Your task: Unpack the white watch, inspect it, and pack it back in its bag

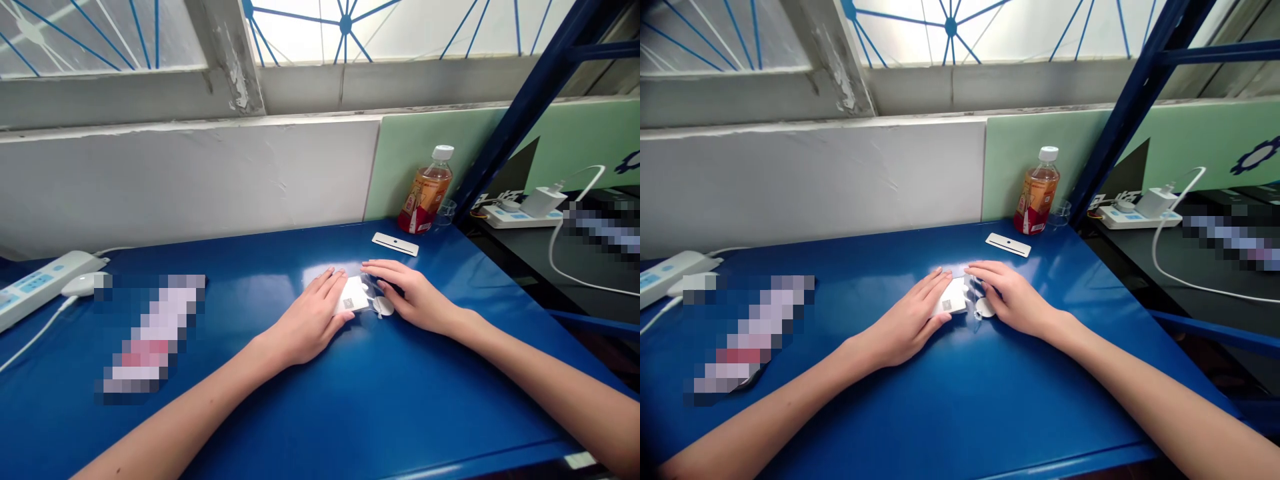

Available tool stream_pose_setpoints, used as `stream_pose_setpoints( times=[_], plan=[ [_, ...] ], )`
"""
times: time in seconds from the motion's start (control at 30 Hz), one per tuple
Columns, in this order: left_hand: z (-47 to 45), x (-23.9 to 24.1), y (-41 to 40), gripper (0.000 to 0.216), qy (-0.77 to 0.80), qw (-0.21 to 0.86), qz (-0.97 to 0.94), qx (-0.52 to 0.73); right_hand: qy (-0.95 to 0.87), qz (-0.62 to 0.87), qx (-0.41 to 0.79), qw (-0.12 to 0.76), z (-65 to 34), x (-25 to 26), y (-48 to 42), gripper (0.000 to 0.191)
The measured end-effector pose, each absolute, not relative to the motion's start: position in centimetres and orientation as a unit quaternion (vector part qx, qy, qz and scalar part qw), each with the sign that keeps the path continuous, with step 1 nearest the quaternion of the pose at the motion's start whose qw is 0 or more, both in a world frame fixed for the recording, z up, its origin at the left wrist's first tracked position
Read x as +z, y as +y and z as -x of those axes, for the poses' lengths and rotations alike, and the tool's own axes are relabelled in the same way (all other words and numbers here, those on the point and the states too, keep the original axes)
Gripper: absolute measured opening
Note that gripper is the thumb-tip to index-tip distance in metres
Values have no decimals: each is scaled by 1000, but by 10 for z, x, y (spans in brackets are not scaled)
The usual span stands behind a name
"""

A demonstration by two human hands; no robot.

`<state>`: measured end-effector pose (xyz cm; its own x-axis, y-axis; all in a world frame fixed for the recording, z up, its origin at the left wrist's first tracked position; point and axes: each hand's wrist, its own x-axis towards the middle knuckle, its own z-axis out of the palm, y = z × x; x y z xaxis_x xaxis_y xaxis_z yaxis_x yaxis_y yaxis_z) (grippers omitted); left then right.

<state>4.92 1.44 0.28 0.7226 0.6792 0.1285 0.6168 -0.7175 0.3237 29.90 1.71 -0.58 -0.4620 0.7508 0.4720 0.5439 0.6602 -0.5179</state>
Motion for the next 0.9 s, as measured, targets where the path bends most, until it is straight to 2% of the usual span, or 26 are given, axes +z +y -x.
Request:
stream_pose_setpoints(
  times=[0.37, 0.63, 0.9],
  plan=[
    [-43, 7, 14, 60, 319, 173, -918, 158, -826, 359, 186, 392, -314, 11, 23, 18],
    [-41, 1, 19, 56, 360, 202, -851, 326, -834, 317, 240, 382, -319, 22, 22, 15],
    [-42, -3, 20, 55, 300, 199, -826, 434, -714, 366, 317, 506, -309, 27, 14, 4]
  ],
)
